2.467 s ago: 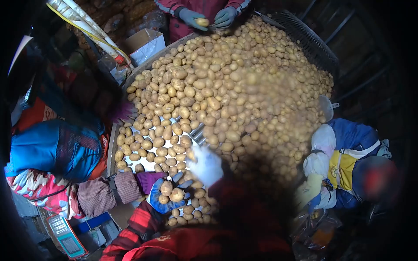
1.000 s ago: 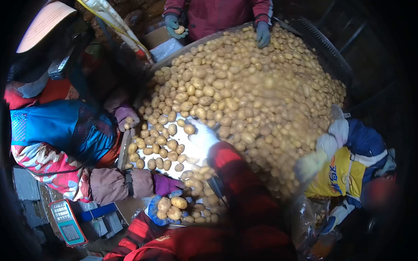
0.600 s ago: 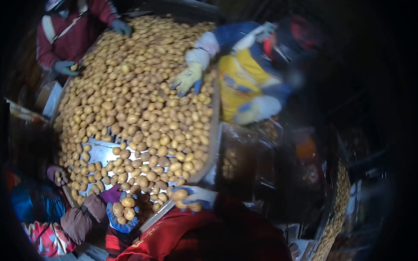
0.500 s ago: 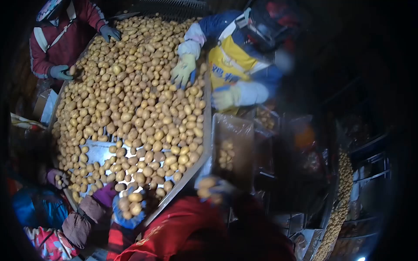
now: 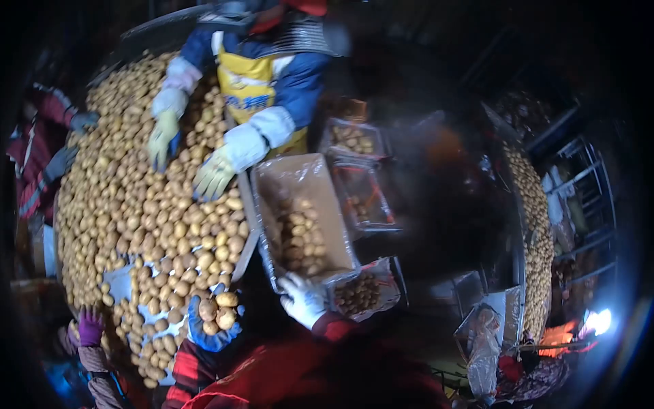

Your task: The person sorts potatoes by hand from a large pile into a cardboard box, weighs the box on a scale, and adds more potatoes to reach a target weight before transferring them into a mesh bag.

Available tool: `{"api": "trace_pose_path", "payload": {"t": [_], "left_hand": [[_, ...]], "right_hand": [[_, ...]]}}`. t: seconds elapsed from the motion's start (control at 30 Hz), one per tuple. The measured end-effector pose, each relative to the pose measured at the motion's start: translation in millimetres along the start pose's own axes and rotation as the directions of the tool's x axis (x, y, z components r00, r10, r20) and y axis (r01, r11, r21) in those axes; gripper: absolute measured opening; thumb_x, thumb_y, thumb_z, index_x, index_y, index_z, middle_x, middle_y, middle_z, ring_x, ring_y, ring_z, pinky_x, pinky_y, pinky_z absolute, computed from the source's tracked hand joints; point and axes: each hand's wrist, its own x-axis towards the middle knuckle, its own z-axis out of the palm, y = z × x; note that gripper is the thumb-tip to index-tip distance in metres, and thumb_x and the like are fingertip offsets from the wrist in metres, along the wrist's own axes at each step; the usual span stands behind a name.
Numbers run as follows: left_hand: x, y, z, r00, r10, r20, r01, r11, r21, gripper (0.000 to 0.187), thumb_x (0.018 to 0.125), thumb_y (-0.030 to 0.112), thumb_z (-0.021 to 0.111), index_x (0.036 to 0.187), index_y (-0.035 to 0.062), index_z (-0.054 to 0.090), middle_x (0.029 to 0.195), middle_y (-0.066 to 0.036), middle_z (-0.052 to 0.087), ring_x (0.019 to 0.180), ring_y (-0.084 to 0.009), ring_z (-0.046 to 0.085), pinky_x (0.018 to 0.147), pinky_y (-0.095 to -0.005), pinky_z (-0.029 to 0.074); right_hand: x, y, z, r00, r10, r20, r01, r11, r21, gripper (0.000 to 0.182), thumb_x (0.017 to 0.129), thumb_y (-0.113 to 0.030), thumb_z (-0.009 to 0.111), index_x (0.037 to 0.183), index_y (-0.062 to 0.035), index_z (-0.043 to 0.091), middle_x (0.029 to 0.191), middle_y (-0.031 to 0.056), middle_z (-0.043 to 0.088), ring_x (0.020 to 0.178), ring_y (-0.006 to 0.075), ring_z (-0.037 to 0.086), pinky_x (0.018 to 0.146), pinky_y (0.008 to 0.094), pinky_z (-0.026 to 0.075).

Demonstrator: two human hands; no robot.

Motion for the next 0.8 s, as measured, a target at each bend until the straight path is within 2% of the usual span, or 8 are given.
{"api": "trace_pose_path", "payload": {"t": [0.13,0.2,0.27,0.3,0.47,0.57,0.63,0.8], "left_hand": [[52.2,-1.4,-39.1,0.992,-0.121,0.042,0.119,0.992,0.039,0.055,0.103,0.046,0.058,0.14,0.0058,0.054,0.123,-0.014,0.06,0.093,-0.0266,0.056,0.096,-0.0462,0.055],[74.8,-17.1,23.5,0.976,-0.197,0.094,0.185,0.975,0.121,0.05,0.103,0.046,0.059,0.134,0.0059,0.059,0.125,-0.014,0.06,0.093,-0.0261,0.056,0.098,-0.0472,0.054],[122.7,-26.4,50.1,0.916,-0.382,0.121,0.385,0.923,0.001,0.023,0.081,0.005,0.059,0.103,0.0071,0.06,0.096,-0.007,0.055,0.071,-0.0189,0.045,0.084,-0.0385,0.054],[136.8,-35.1,70.0,0.929,-0.367,0.053,0.369,0.929,-0.032,0.028,0.074,0.002,0.058,0.102,0.0076,0.06,0.092,-0.006,0.051,0.068,-0.0182,0.041,0.079,-0.0364,0.052],[220.6,-74.0,109.0,0.892,-0.447,0.072,0.427,0.883,0.192,0.017,0.089,0.015,0.054,0.098,0.0075,0.065,0.116,-0.013,0.056,0.094,-0.0282,0.053,0.085,-0.0482,0.049],[272.2,-93.1,122.6,0.848,-0.506,0.159,0.475,0.857,0.197,0.022,0.101,0.026,0.052,0.096,0.0079,0.064,0.133,-0.015,0.06,0.112,-0.0342,0.06,0.093,-0.053,0.055],[328.0,-109.6,121.6,0.788,-0.544,0.288,0.516,0.839,0.174,0.022,0.098,0.025,0.053,0.098,0.0047,0.062,0.116,-0.013,0.06,0.086,-0.0256,0.055,0.076,-0.0418,0.053],[494.7,-130.1,149.2,0.811,-0.47,0.348,0.403,0.881,0.249,0.052,0.1,0.058,0.057,0.104,0.0073,0.065,0.129,-0.019,0.065,0.125,-0.0392,0.061,0.11,-0.0604,0.048]], "right_hand": [[-4.9,35.9,-15.6,1.0,0.008,0.029,-0.008,1.0,-0.014,0.05,0.088,-0.029,0.071,0.135,-0.0142,0.065,0.145,0.0128,0.058,0.129,0.0356,0.056,0.112,0.0575,0.039],[-0.7,60.8,-28.2,0.998,-0.047,-0.04,0.044,0.996,-0.078,0.048,0.09,-0.032,0.069,0.133,-0.0123,0.065,0.144,0.0139,0.058,0.133,0.0352,0.053,0.117,0.0562,0.034],[3.7,82.6,-30.3,0.999,-0.011,-0.044,0.006,0.993,-0.115,0.048,0.091,-0.034,0.066,0.133,-0.0111,0.064,0.142,0.0146,0.059,0.136,0.0354,0.051,0.12,0.0554,0.03],[5.0,90.1,-34.9,1.0,0.016,0.007,-0.015,0.995,-0.104,0.047,0.093,-0.035,0.064,0.134,-0.012,0.063,0.143,0.0148,0.059,0.137,0.0357,0.05,0.121,0.0551,0.028],[3.4,110.2,-24.7,0.976,0.102,0.191,-0.099,0.995,-0.022,0.05,0.092,-0.035,0.067,0.137,-0.0132,0.061,0.143,0.0131,0.058,0.136,0.037,0.051,0.121,0.0589,0.027],[0.9,125.4,-6.4,0.991,0.052,0.125,-0.061,0.996,0.063,0.052,0.089,-0.034,0.07,0.135,-0.0123,0.062,0.142,0.0135,0.058,0.137,0.0375,0.048,0.119,0.0589,0.029],[1.6,130.2,-7.0,0.99,0.028,0.137,-0.04,0.995,0.086,0.053,0.087,-0.034,0.072,0.134,-0.0117,0.063,0.141,0.0137,0.058,0.138,0.0378,0.046,0.119,0.0587,0.03],[0.6,135.7,0.9,1.0,-0.001,0.027,-0.002,0.995,0.104,0.056,0.085,-0.034,0.073,0.135,-0.0117,0.063,0.139,0.0121,0.059,0.138,0.0364,0.047,0.117,0.0572,0.033]]}}
